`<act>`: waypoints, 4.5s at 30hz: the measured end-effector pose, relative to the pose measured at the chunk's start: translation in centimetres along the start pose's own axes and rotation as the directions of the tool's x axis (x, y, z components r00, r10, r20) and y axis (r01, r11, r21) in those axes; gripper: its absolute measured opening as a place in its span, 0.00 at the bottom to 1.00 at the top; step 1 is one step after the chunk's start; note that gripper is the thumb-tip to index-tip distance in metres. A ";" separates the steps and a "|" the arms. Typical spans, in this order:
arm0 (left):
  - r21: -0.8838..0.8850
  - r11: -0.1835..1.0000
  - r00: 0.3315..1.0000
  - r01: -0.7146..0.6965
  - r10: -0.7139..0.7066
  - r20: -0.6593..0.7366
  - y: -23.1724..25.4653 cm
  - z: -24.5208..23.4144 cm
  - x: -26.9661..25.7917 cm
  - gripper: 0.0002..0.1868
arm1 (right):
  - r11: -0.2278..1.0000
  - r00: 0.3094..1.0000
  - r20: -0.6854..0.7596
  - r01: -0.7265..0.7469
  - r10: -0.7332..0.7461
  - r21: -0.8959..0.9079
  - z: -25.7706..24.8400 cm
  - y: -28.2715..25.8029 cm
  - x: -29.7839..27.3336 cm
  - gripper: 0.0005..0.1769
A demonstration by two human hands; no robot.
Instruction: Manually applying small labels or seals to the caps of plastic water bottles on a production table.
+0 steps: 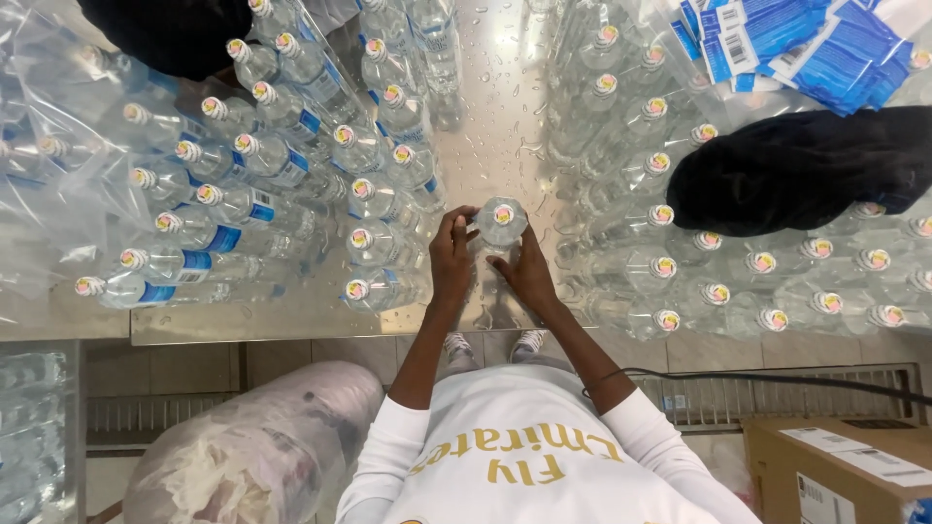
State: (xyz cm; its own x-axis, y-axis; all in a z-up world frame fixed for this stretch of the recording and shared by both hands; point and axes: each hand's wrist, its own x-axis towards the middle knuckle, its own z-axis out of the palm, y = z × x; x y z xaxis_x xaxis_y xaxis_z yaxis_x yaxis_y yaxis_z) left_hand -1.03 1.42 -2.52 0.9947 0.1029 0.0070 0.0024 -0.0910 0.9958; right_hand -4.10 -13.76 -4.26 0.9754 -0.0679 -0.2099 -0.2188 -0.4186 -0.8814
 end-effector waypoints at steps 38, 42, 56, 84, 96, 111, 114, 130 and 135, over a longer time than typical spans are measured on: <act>0.364 0.893 0.849 0.266 -0.396 0.351 -6.2 -8.0 -5.3 0.18 | 0.538 0.620 -0.412 0.018 -0.667 -0.843 -9.2 -4.5 20.7 0.19; 0.403 0.872 0.770 0.277 -0.452 0.450 -9.0 -7.5 -5.5 0.19 | 0.384 0.687 -0.396 -0.181 -0.609 -0.905 -14.3 -2.3 19.0 0.21; 0.325 0.933 0.642 0.154 -0.344 0.685 -3.4 -6.8 -4.8 0.19 | 0.625 0.982 -0.123 -0.006 -0.144 -0.781 -13.7 -6.2 13.7 0.19; 0.136 0.879 0.832 0.457 -0.477 0.284 -4.8 -4.4 -10.0 0.17 | 0.484 0.850 0.356 0.517 -0.388 -0.706 -2.4 -19.8 40.6 0.32; -0.304 0.892 0.936 0.335 -0.279 0.215 -1.2 -5.4 -5.3 0.22 | 0.613 0.903 0.245 0.420 -0.352 -0.669 -12.3 -17.5 34.3 0.23; -0.206 0.957 0.887 -0.202 0.268 0.377 18.0 -0.4 13.3 0.53 | 0.591 0.735 0.405 0.678 -0.544 -0.437 -21.2 -32.7 14.6 0.20; -0.145 0.964 0.894 -0.224 0.262 0.364 18.1 -1.1 11.7 0.50 | 0.629 0.729 0.389 0.684 -0.564 -0.370 -19.9 -32.6 13.7 0.22; -0.220 0.973 0.966 -0.066 0.118 0.232 19.2 -2.6 8.1 0.47 | 0.757 0.780 0.375 0.605 -0.502 -0.246 -15.2 -31.8 14.4 0.18; -0.206 0.976 0.942 -0.072 0.135 0.308 13.9 -2.4 10.5 0.49 | 0.795 0.820 0.359 0.547 -0.446 -0.260 -15.2 -30.3 14.9 0.17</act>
State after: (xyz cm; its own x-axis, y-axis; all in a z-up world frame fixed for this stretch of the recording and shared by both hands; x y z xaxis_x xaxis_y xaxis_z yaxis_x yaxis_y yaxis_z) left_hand 9.25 3.58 11.56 0.9688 -0.2208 0.1128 -0.0907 0.1079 0.9900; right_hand 17.54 -15.88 25.80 0.8871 0.4564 0.0692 0.3669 -0.6060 -0.7058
